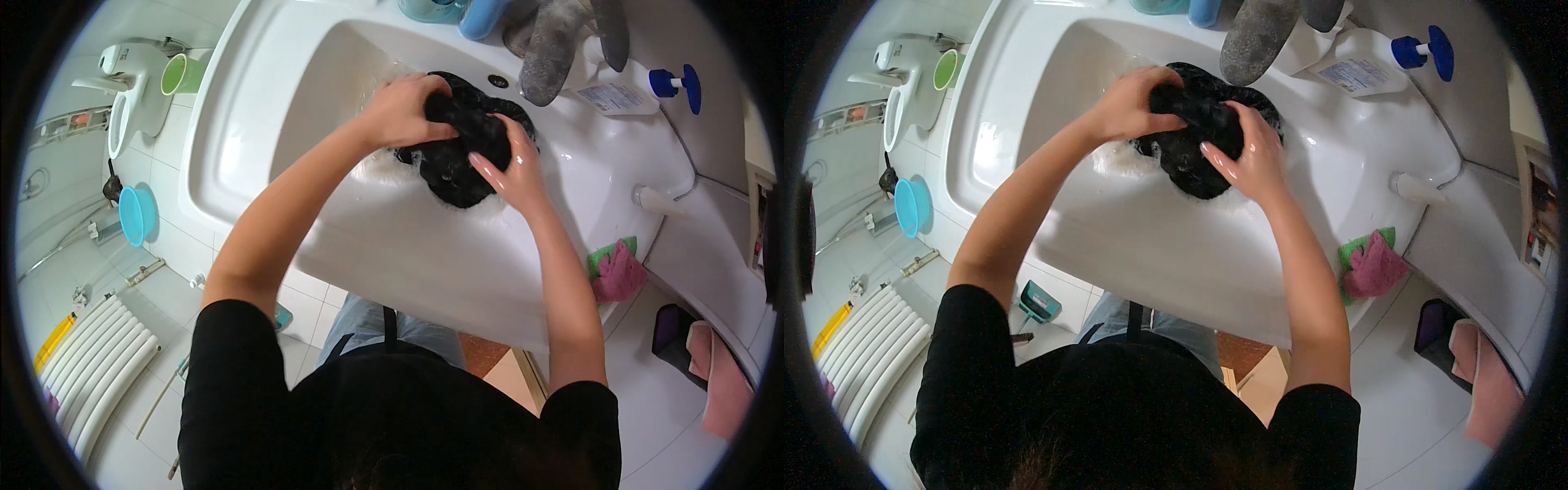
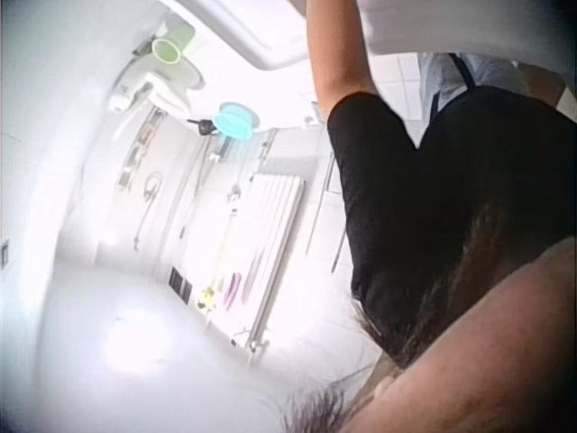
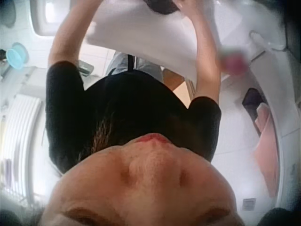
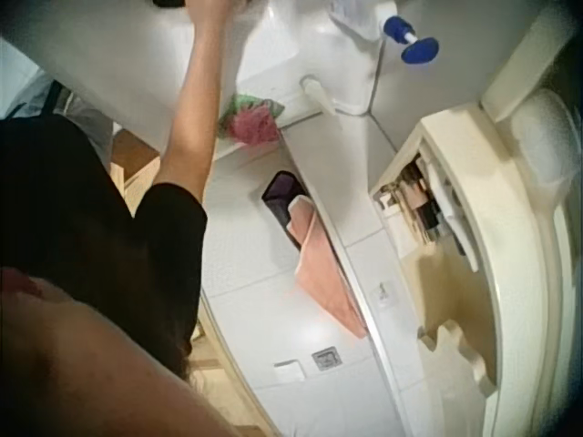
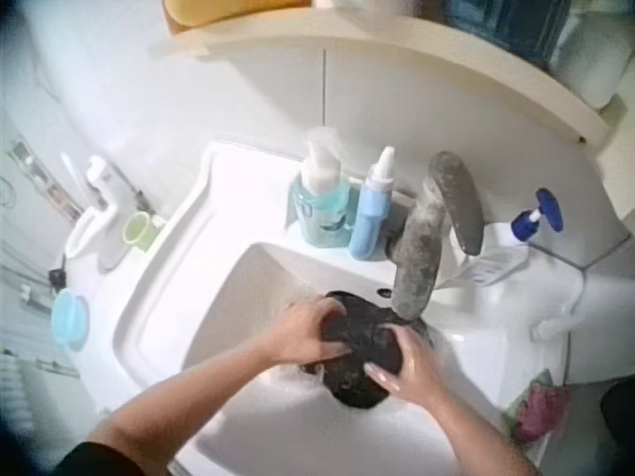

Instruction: The person retrieves a black garment from a chair, carries it to the bathroom, and places it in the sink. They pour liquid detergent onto the garment, then repeatedly scrub, rinse, and wring the item by hand under running water.

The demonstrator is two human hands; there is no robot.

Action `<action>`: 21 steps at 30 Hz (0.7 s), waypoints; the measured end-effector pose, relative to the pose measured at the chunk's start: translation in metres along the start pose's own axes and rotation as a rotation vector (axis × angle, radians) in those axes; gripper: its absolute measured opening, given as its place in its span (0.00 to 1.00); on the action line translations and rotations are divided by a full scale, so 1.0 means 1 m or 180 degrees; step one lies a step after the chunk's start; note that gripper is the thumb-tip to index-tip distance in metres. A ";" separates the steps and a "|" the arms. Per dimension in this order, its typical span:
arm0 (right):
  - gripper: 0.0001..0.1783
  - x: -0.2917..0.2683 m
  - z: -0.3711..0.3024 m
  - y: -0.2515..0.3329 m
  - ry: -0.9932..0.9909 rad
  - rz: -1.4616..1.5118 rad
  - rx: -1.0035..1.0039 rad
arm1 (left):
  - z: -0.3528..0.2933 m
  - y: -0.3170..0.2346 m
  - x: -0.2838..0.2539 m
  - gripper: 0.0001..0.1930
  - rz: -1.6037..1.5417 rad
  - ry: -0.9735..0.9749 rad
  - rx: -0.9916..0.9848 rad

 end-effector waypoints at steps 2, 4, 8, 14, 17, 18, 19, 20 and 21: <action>0.33 -0.018 -0.019 -0.005 0.0026 0.0799 0.0472 | -0.027 -0.017 -0.023 0.32 -0.0406 -0.0281 -0.0302; 0.41 -0.015 -0.019 0.026 0.0172 -0.1074 -0.0268 | -0.042 -0.025 -0.012 0.44 0.0612 -0.0006 0.0149; 0.45 0.053 -0.031 0.019 0.0537 -0.1898 -0.0398 | -0.053 0.007 0.060 0.50 0.1896 0.0858 0.0498; 0.26 0.096 0.004 -0.034 0.0216 -0.2298 0.0047 | -0.018 0.033 0.080 0.23 0.2031 0.0344 0.0079; 0.15 0.076 0.016 -0.024 -0.1003 -0.2076 -0.0316 | 0.002 0.039 0.069 0.15 0.2182 -0.0162 0.0228; 0.11 0.076 0.022 -0.024 -0.0922 -0.2311 -0.0348 | 0.008 0.041 0.065 0.15 0.1933 -0.0123 0.0228; 0.12 0.076 0.026 -0.034 -0.0553 -0.2081 -0.0041 | 0.016 0.041 0.060 0.17 0.1538 0.0113 -0.0161; 0.14 0.074 0.031 -0.038 -0.0186 -0.1829 0.0242 | 0.020 0.042 0.053 0.20 0.1146 0.0335 -0.0561; 0.15 0.059 0.032 -0.033 -0.0222 -0.1263 0.0155 | 0.024 0.042 0.039 0.24 0.0462 0.0276 -0.0587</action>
Point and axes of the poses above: each hand's wrist, its own z-axis towards the middle knuckle, its own x-axis out of the palm, y = z × x, the point moved 9 cm from there along z, towards the middle knuckle, and after that the axes turned 15 degrees about -z, right-handed, at the moved point
